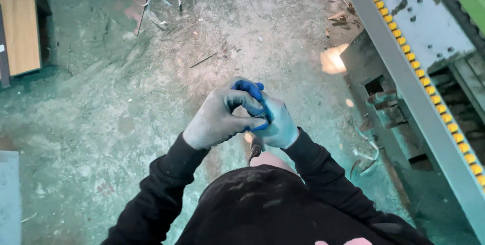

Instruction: Feeding wooden boards into an industrial edge-banding machine and handling the processed pieces in a workshop.

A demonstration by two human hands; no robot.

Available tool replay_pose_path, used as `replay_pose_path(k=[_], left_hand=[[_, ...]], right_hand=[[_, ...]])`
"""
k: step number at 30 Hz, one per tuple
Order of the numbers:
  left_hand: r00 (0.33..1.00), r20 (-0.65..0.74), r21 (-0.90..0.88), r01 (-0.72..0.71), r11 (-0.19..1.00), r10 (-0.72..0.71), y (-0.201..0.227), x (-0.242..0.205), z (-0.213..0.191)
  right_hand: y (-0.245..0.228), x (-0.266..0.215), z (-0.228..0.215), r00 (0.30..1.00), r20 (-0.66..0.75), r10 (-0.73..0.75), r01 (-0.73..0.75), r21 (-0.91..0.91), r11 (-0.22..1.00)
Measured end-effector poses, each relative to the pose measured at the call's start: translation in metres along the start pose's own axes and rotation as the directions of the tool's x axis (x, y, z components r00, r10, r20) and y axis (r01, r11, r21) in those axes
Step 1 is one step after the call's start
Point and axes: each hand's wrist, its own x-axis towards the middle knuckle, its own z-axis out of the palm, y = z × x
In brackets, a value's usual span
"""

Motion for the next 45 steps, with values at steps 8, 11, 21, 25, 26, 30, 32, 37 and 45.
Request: replay_pose_path(k=[8,11,21,25,26,30,32,37,45], left_hand=[[0.951,-0.298,0.142,-0.039,0.989,0.081,-0.052,0.144,-0.03],[0.902,-0.404,0.18,-0.087,0.98,0.154,-0.084,0.197,-0.047],[0.848,-0.528,0.041,-0.021,0.999,0.039,-0.214,0.419,-0.161],[0.844,-0.533,-0.134,-0.022,0.991,-0.054,-0.255,0.483,-0.198],[0.835,-0.54,-0.174,0.009,0.985,-0.103,-0.264,0.497,-0.207],[0.774,-0.6,-0.236,0.069,0.969,-0.201,-0.306,0.551,-0.241],[0.724,-0.633,-0.311,0.084,0.947,-0.272,-0.32,0.575,-0.249],[0.673,-0.653,-0.366,0.12,0.923,-0.347,-0.349,0.662,-0.262],[0.758,-0.545,-0.406,0.136,0.904,-0.359,-0.411,0.829,-0.284]], right_hand=[[0.019,0.186,-0.061,0.978,0.208,-0.003,0.067,-0.3,0.951],[0.056,0.245,-0.077,0.974,0.207,0.088,-0.053,-0.167,0.985],[0.105,0.484,-0.083,1.0,0.021,0.016,-0.006,-0.416,0.909],[0.136,0.553,-0.086,0.991,-0.063,0.121,-0.136,-0.455,0.88],[0.15,0.568,-0.087,0.988,-0.076,0.132,-0.152,-0.475,0.867],[0.199,0.622,-0.082,0.975,-0.147,0.168,-0.218,-0.455,0.863],[0.219,0.645,-0.086,0.97,-0.172,0.169,-0.234,-0.498,0.835],[0.25,0.724,-0.107,0.97,-0.198,0.138,-0.219,-0.481,0.849],[0.351,0.849,-0.208,0.968,-0.221,0.116,-0.213,-0.49,0.845]])
